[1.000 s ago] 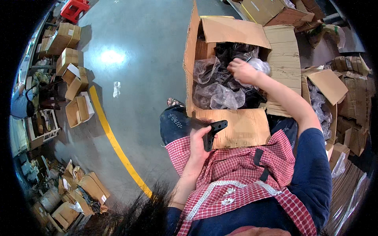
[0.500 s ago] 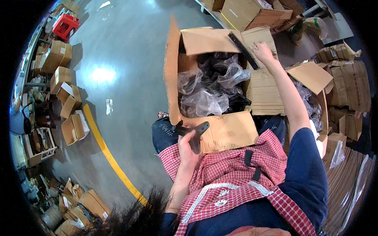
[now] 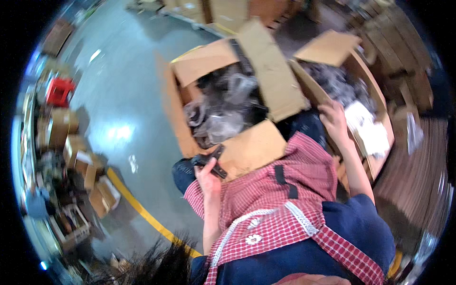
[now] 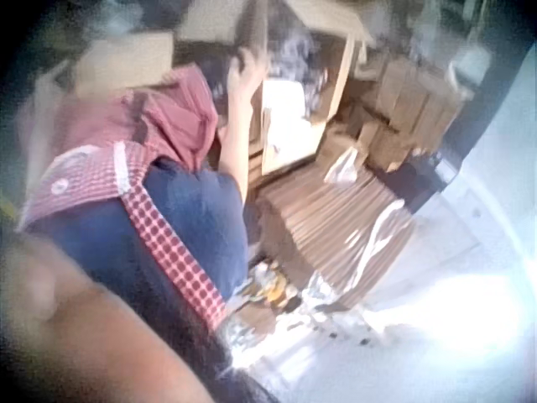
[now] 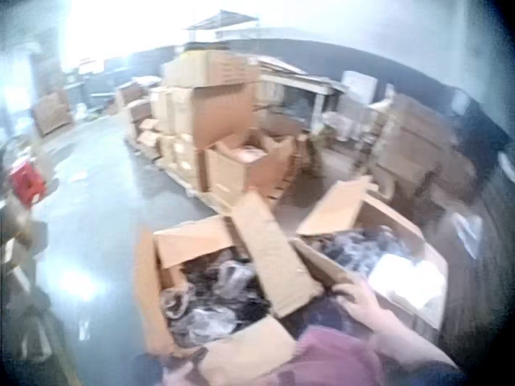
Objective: The person removes black plastic components from cardboard boxes, wipes them with a white cloth, and places them into plastic bags or adjacent boxes.
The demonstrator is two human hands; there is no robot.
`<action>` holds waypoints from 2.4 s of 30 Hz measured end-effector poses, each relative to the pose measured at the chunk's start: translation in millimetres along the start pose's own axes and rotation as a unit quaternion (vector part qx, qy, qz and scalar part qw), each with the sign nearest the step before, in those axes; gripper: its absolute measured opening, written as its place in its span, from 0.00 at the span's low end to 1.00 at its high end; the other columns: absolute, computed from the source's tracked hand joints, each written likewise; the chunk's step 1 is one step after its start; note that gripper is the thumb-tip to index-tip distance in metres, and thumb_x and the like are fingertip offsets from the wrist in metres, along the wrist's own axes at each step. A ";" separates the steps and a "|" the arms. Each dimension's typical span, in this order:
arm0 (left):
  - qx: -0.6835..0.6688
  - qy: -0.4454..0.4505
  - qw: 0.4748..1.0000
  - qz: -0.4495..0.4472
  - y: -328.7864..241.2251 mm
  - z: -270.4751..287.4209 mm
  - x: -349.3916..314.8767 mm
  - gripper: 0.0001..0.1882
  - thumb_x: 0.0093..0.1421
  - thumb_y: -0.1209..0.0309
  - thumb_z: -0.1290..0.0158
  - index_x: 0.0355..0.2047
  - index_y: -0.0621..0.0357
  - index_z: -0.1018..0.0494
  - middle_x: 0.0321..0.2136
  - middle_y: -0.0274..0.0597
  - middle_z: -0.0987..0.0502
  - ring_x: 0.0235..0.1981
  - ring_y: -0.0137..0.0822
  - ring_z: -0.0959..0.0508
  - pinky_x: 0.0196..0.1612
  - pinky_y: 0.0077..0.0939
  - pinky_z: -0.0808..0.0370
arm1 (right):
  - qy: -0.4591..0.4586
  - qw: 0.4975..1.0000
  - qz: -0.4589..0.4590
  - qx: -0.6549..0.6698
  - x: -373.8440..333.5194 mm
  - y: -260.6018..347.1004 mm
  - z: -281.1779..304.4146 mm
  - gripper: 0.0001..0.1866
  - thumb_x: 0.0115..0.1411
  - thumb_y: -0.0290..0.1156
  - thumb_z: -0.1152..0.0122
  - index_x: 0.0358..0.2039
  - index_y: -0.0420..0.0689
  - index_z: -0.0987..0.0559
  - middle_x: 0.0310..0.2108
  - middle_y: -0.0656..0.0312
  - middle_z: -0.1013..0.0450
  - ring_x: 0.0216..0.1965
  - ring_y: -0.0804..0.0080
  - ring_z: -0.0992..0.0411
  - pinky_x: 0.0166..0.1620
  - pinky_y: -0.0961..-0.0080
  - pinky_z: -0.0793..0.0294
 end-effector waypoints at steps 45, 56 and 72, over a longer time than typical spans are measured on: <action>0.148 0.068 0.983 -0.090 -8.5 -27.2 -61.2 0.20 0.63 0.70 0.46 0.55 0.53 0.35 0.47 0.41 0.27 0.43 0.36 0.26 0.39 0.33 0.24 | 0.000 0.895 -0.404 -0.189 -92.2 -241.2 74.8 0.38 0.48 0.32 0.36 0.63 0.51 0.33 0.67 0.51 0.44 0.66 0.53 0.42 0.63 0.56 0.37; -0.034 0.161 0.983 0.081 0.5 -78.1 -41.7 0.18 0.67 0.60 0.53 0.50 0.58 0.32 0.50 0.51 0.26 0.48 0.49 0.25 0.43 0.49 0.25 | -0.232 0.930 -0.270 0.093 -128.7 -149.4 151.4 0.23 0.55 0.37 0.34 0.47 0.37 0.21 0.41 0.55 0.23 0.42 0.64 0.24 0.49 0.67 0.27; 0.136 0.149 0.974 -0.098 1.9 -131.9 -46.2 0.22 0.59 0.68 0.38 0.51 0.58 0.33 0.43 0.39 0.24 0.43 0.34 0.24 0.44 0.31 0.25 | 0.200 0.941 0.223 0.158 -5.4 204.8 -77.9 0.32 0.58 0.56 0.40 0.55 0.46 0.24 0.57 0.41 0.38 0.59 0.43 0.40 0.60 0.47 0.41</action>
Point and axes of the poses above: each hand's wrist, its own x-axis towards the middle knuckle, its own z-axis out of the back of the hand, y = z × x, the point moved 2 cm from there along x, towards the middle knuckle
